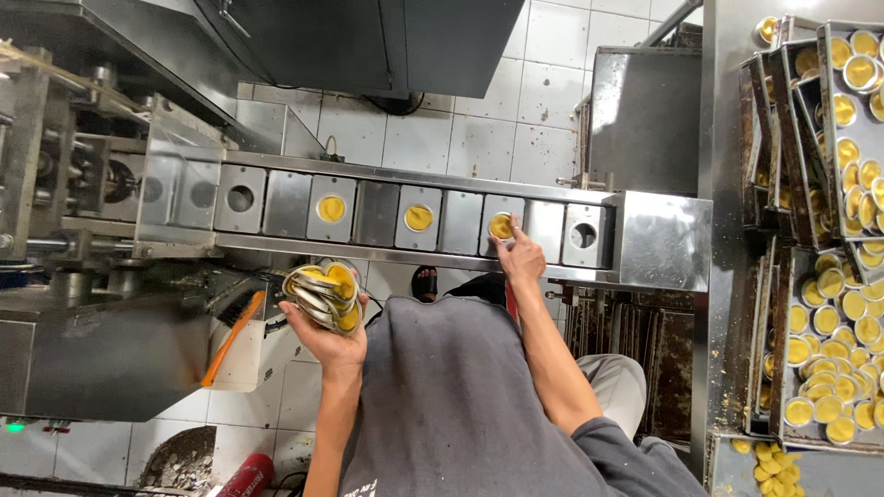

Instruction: The person places small yellow tarts onto a moving production conveyor line by hand, taking them from stacked trays.

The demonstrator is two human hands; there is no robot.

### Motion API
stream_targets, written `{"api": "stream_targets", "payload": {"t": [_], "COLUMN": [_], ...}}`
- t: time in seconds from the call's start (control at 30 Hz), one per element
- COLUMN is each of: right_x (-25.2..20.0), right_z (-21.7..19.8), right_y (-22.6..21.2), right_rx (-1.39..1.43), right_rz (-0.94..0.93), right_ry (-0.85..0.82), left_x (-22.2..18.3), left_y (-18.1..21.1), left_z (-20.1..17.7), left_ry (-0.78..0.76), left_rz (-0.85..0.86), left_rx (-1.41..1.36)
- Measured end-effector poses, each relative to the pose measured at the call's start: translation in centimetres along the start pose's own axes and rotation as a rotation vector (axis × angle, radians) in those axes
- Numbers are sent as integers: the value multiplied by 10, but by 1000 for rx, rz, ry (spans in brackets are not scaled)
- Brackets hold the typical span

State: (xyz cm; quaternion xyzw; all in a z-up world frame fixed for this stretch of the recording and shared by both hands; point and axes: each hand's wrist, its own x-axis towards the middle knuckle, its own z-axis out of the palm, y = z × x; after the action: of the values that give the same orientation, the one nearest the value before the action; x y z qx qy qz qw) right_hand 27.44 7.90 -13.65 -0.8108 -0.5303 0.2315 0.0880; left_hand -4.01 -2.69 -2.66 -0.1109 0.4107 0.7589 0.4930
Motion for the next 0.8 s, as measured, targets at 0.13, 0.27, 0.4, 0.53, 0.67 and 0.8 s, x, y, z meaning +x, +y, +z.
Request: {"api": "stream_targets", "payload": {"t": [0.13,0.27,0.4,0.53,0.67,0.8], "right_x": [1,-1,-67,-105,-121,-110], "right_z": [2,10,-60,-99,-95,-79], "right_y": [-16,-35,-114,-156,-159,-140], "right_rx": [-10,163,639,819,624,639], "right_rz": [-16,-243,-324,-781,-928,-838], "right_ry": [-86,-52,-416,-469,-291,-346], "left_x": [2,9,1,3,16,28], "left_y": [-7,-19,-26,-43,-56,-64], "left_z": [-4,-15,-12,-6,-17,-33], "left_ry": [-1,-1,-3,-41,-161,-180], "left_rz": [0,-36,-107,-158,-151,-125], "left_rx": [64,121,137,190,216,232]}}
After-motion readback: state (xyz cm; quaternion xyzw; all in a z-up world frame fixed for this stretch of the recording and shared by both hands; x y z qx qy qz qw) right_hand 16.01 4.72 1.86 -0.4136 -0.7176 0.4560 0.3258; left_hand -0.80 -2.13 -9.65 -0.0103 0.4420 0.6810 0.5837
